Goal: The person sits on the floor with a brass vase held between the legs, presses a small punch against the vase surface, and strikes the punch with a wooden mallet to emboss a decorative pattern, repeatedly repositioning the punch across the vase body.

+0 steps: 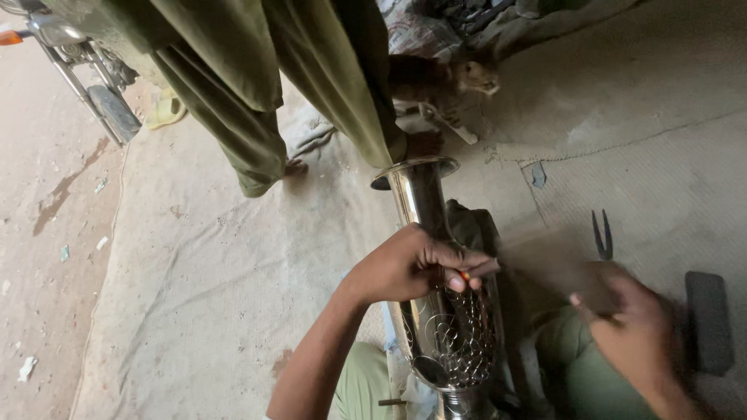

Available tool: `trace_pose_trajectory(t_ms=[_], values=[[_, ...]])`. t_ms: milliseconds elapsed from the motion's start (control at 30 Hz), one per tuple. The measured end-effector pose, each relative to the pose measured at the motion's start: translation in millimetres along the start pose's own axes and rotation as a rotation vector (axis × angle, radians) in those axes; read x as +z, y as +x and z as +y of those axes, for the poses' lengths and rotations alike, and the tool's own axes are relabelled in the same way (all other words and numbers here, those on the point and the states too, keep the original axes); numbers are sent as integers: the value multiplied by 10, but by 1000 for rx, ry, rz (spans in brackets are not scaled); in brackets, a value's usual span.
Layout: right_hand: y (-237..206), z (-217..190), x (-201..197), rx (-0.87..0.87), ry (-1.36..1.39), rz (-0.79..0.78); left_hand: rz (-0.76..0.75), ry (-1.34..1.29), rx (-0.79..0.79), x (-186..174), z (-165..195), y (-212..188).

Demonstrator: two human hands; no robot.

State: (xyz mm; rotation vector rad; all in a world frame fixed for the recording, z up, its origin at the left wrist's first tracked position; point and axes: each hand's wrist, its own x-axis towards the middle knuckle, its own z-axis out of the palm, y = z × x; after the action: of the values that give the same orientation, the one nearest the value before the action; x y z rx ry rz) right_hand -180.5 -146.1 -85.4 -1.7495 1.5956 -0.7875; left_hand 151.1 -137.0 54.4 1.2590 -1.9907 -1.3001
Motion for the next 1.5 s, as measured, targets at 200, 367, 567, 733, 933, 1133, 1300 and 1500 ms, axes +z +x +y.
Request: trace_pose_trajectory(t_ms=[200,367,567,733,933,1133,1300,1500], values=[[521,-558,-262,53,-241,-214,437,-127,239,245,-2,-294],[902,-1299,-557,-77,-437,-476,767,-158,-39,577,107,-418],[1014,-2087,-731,-214,-708,-588,1062,4,-4,884,170,-474],[971,-2464,-797,-365,-850,-592,1322,-3,55,1176,127,-426],[793,-2635,-895,-648,-905,-515,1476,71,119,1326,56,-415],[767,-2109,-1035,-928,-939,-69,1219,84,35,1101,65,-410],[867,-1468,-758,-752,-790,-191,879,38,-107,809,58,-361],[926,-1302,-602,-267,18,-425,935,-75,30,862,94,-282]])
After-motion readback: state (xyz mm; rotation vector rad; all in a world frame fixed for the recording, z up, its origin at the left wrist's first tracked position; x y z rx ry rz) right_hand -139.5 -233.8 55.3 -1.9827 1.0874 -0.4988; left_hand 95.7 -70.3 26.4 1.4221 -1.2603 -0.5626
